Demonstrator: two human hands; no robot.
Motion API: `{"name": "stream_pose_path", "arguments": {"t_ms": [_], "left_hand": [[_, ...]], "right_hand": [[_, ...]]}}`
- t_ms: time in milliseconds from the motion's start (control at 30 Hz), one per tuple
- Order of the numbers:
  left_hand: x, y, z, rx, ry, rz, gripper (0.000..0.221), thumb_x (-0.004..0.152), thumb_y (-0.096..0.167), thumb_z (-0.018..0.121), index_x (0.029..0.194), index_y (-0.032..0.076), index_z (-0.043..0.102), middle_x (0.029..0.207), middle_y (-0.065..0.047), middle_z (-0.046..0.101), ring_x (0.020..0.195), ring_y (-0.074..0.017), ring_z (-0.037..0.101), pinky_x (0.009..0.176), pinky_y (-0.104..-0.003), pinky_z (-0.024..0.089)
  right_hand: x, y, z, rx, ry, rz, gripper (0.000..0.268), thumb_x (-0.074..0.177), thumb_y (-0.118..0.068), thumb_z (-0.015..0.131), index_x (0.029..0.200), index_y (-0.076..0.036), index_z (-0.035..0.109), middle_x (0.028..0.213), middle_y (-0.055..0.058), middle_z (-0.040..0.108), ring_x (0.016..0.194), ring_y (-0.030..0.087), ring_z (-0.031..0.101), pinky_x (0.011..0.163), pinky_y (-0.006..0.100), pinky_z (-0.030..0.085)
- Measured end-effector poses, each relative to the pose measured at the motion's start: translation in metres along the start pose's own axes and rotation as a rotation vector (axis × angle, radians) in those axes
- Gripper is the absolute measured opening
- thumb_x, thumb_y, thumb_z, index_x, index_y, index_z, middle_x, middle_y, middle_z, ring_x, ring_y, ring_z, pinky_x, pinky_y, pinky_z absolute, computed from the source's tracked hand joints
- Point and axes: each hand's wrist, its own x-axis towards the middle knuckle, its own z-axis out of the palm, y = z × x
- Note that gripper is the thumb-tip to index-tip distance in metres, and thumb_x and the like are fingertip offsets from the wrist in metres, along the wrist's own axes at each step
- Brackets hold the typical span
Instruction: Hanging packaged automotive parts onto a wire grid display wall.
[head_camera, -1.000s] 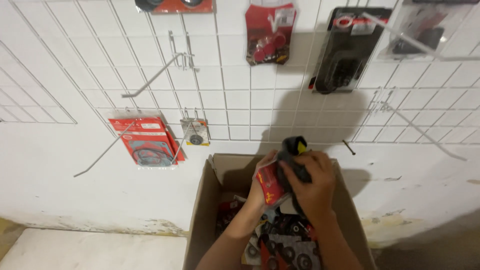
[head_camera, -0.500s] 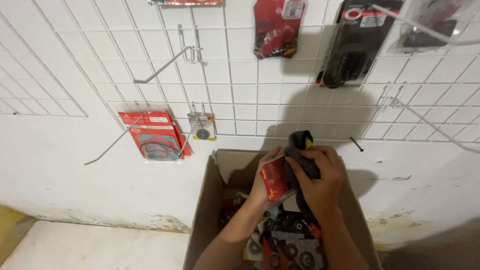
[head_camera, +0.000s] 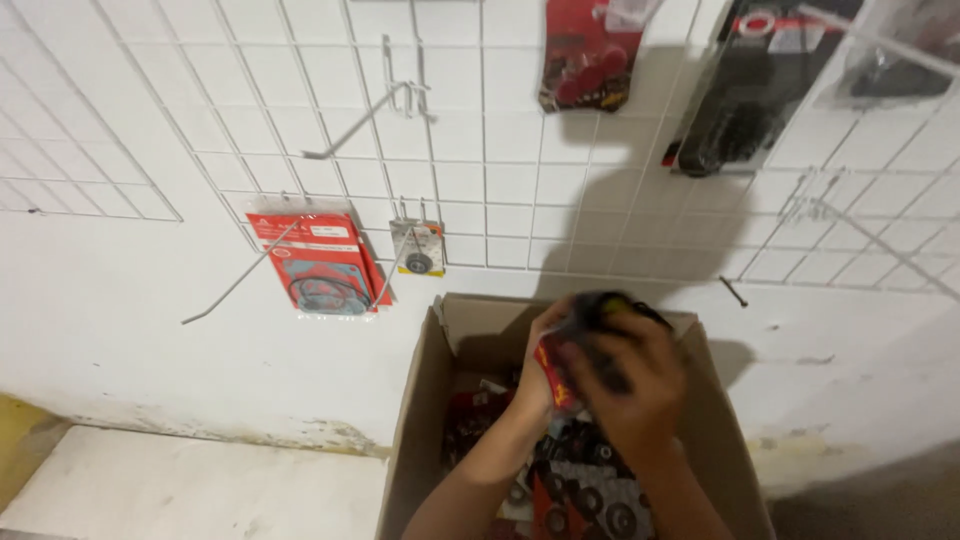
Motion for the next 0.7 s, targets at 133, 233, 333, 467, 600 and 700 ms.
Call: {"name": "stream_pose_path", "arguments": {"t_ms": [133,233,333,467,600,700], "left_hand": [[0.005,0.049,0.02,-0.05,-0.049,-0.022,0.037,0.099,0.017,0.055,0.132,0.001,0.052,0.128,-0.009,0.055,0.114,-0.0178,0.051,0.101,-0.028,0.039],[0.01,0.069,0.024,-0.114,-0.138,-0.023,0.022,0.105,0.016,0.051,0.113,0.001,0.065,0.104,-0.002,0.065,0.088,-0.008,0.055,0.081,-0.022,0.044],[0.014,0.048,0.02,-0.25,-0.05,-0.162,0.026,0.102,0.019,0.059,0.116,-0.002,0.066,0.107,-0.004,0.066,0.094,-0.0093,0.058,0.085,-0.022,0.045],[0.018,0.05,0.018,-0.253,-0.053,-0.189,0.028,0.102,0.02,0.059,0.118,-0.002,0.066,0.108,-0.005,0.066,0.094,-0.0098,0.058,0.086,-0.022,0.045],[0.022,0.053,0.014,-0.246,-0.055,-0.223,0.029,0.102,0.021,0.059,0.119,-0.002,0.066,0.108,-0.005,0.066,0.095,-0.0104,0.058,0.086,-0.023,0.046],[0.017,0.051,0.012,-0.253,-0.061,-0.239,0.03,0.102,0.022,0.059,0.12,-0.001,0.065,0.109,-0.006,0.066,0.095,-0.0108,0.058,0.086,-0.023,0.046]], "right_hand": [[-0.008,0.002,0.004,0.125,-0.108,-0.194,0.026,0.071,-0.01,0.089,0.093,-0.002,0.077,0.103,0.008,0.071,0.082,0.022,0.064,0.077,0.035,0.054],[0.004,0.013,-0.003,-0.075,0.009,-0.056,0.022,0.08,-0.01,0.088,0.097,-0.001,0.076,0.101,0.013,0.071,0.084,0.03,0.062,0.08,0.041,0.05],[0.006,0.01,-0.007,-0.043,0.017,0.002,0.025,0.076,-0.003,0.088,0.098,0.004,0.078,0.109,0.013,0.071,0.096,0.028,0.061,0.088,0.039,0.05],[0.0,0.002,-0.005,0.082,-0.135,-0.149,0.022,0.071,-0.015,0.09,0.085,-0.003,0.077,0.103,0.009,0.073,0.086,0.023,0.065,0.077,0.035,0.054],[0.013,0.015,-0.011,-0.035,-0.029,-0.022,0.022,0.074,-0.004,0.089,0.09,0.0,0.075,0.106,0.01,0.068,0.094,0.028,0.058,0.086,0.039,0.049],[0.0,0.015,-0.004,-0.052,-0.058,-0.046,0.019,0.071,-0.011,0.09,0.083,-0.004,0.077,0.097,0.01,0.074,0.085,0.023,0.06,0.081,0.036,0.049]]}}
